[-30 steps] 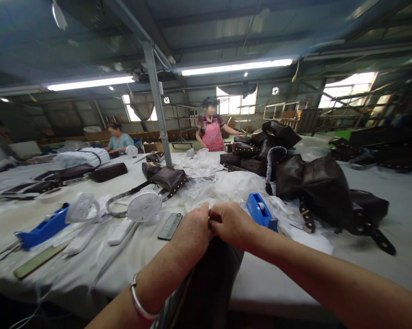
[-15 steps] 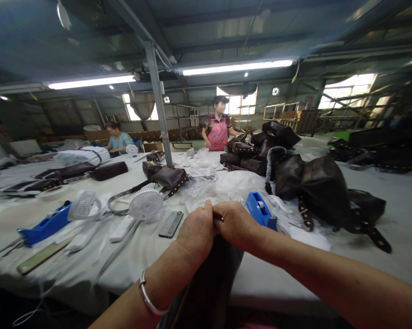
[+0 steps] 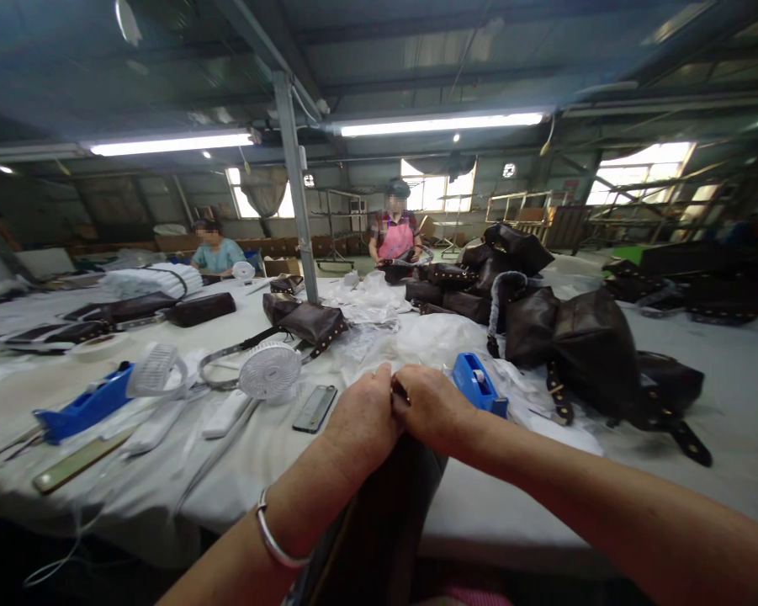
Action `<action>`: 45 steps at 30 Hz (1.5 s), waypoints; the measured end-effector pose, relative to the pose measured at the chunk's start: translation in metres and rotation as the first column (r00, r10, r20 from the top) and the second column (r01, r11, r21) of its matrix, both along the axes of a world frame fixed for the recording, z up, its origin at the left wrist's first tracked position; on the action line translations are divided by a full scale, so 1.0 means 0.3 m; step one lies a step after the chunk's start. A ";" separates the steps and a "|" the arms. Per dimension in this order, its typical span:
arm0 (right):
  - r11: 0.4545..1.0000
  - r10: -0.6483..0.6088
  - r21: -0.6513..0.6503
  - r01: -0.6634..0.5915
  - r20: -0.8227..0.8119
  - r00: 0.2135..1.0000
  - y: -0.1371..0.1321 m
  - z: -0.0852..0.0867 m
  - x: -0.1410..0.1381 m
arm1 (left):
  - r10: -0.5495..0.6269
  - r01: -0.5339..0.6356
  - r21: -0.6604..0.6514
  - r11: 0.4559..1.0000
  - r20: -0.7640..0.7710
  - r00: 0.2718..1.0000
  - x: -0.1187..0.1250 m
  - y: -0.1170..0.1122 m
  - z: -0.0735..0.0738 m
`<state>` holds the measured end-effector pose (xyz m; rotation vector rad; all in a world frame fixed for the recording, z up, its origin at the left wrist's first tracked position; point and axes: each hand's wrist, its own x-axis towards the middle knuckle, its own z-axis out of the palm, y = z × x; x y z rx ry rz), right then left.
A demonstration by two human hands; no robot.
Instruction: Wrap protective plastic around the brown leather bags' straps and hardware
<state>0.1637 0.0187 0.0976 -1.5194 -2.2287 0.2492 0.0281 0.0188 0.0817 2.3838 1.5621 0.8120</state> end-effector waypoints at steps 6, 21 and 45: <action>1.000 -0.001 0.009 0.001 -0.019 1.000 0.006 -0.028 0.001 | 0.078 -0.092 -0.104 0.990 -0.135 0.988 -0.035 -0.020 0.002; 0.885 -0.100 -0.438 -0.158 -0.509 0.855 0.056 -0.058 0.043 | 0.001 -0.007 -0.049 0.999 -0.128 0.992 -0.085 -0.074 -0.012; 0.866 0.375 0.026 -0.499 -0.695 0.614 0.022 -0.161 -0.007 | -0.169 0.175 0.064 0.983 -0.079 0.982 -0.277 -0.118 -0.054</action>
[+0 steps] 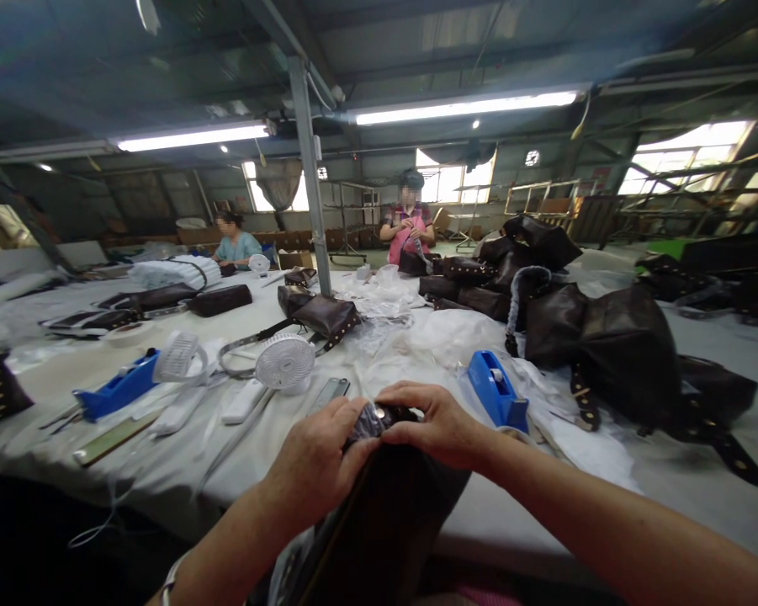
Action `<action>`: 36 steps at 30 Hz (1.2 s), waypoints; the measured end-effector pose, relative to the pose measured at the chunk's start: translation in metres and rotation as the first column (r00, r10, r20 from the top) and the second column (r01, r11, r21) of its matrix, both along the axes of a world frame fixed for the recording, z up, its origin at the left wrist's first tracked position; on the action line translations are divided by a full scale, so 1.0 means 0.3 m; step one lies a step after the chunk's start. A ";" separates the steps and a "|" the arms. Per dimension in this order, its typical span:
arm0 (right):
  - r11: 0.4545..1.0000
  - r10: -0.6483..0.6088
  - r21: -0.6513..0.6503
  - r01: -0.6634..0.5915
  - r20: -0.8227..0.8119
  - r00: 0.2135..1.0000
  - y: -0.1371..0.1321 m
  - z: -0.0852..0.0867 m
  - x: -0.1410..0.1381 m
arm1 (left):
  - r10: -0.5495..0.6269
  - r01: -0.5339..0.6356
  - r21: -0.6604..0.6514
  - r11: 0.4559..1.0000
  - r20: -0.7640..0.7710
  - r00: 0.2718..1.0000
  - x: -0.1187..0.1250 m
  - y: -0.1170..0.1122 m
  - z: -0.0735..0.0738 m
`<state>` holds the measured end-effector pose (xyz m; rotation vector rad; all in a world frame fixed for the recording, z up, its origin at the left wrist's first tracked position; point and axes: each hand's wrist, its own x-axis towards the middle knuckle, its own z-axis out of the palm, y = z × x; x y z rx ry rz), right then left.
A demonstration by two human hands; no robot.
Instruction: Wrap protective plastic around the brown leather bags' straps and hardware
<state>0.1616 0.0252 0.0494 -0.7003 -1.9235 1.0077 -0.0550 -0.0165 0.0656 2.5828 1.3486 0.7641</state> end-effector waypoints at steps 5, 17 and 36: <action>0.999 0.018 -0.029 -0.018 -0.020 1.000 0.013 -0.002 -0.020 | -0.084 0.082 -0.026 0.996 -0.081 0.993 -0.006 0.013 0.039; 0.982 -0.122 0.169 0.084 0.231 0.965 0.018 -0.041 -0.017 | -0.066 0.057 -0.057 0.997 -0.164 0.984 0.043 0.076 0.043; 0.776 -0.578 -0.375 0.508 -0.097 0.811 0.378 -0.211 0.116 | 0.072 0.538 -0.805 0.249 0.570 0.819 -0.308 0.196 -0.134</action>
